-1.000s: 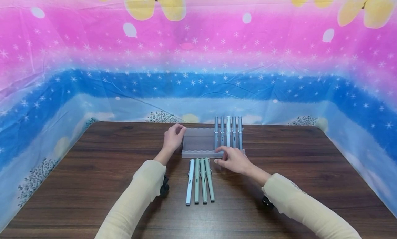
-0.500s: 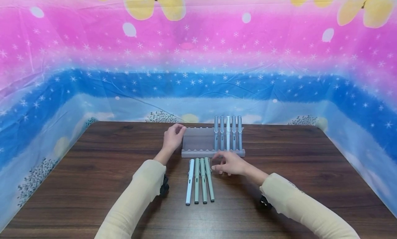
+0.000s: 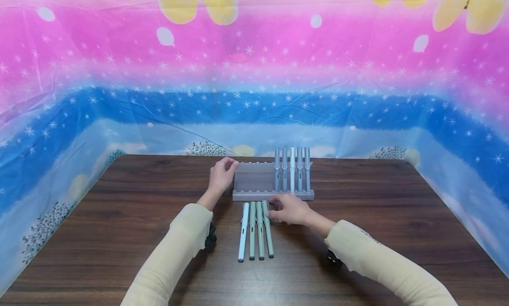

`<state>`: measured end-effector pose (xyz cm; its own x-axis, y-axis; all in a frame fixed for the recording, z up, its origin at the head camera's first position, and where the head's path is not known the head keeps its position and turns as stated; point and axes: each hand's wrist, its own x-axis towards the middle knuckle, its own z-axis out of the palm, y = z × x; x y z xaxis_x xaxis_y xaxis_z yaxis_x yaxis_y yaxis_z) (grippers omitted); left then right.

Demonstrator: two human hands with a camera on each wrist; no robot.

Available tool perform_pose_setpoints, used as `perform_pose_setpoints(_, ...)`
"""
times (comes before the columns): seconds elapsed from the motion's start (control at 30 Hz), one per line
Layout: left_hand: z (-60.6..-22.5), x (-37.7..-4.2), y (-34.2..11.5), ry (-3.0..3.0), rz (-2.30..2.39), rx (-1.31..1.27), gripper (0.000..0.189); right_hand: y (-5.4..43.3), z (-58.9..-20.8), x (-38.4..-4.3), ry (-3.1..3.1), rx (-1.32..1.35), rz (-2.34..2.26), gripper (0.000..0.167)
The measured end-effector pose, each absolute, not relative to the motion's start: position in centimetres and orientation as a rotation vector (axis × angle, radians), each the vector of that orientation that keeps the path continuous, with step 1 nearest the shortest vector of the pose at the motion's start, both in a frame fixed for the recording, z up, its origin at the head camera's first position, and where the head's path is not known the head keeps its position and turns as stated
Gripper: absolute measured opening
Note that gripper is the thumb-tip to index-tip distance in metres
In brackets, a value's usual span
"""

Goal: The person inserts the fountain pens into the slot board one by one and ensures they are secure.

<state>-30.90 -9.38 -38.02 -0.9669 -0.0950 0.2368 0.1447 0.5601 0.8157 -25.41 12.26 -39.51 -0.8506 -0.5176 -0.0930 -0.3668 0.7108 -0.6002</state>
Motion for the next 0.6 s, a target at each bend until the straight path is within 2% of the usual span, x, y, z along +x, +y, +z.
perform_pose_setpoints(0.43,-38.1,-30.86,-9.48,-2.54,-1.356,-0.056,0.025,11.97,-39.58,-25.25,2.674,-0.684,-0.836,0.048)
perform_pose_setpoints(0.6,-38.06,-30.87,-9.48,-2.542,-1.357,-0.066,0.026,11.99,-39.51,-25.31,2.65,-0.658,-0.843,0.042)
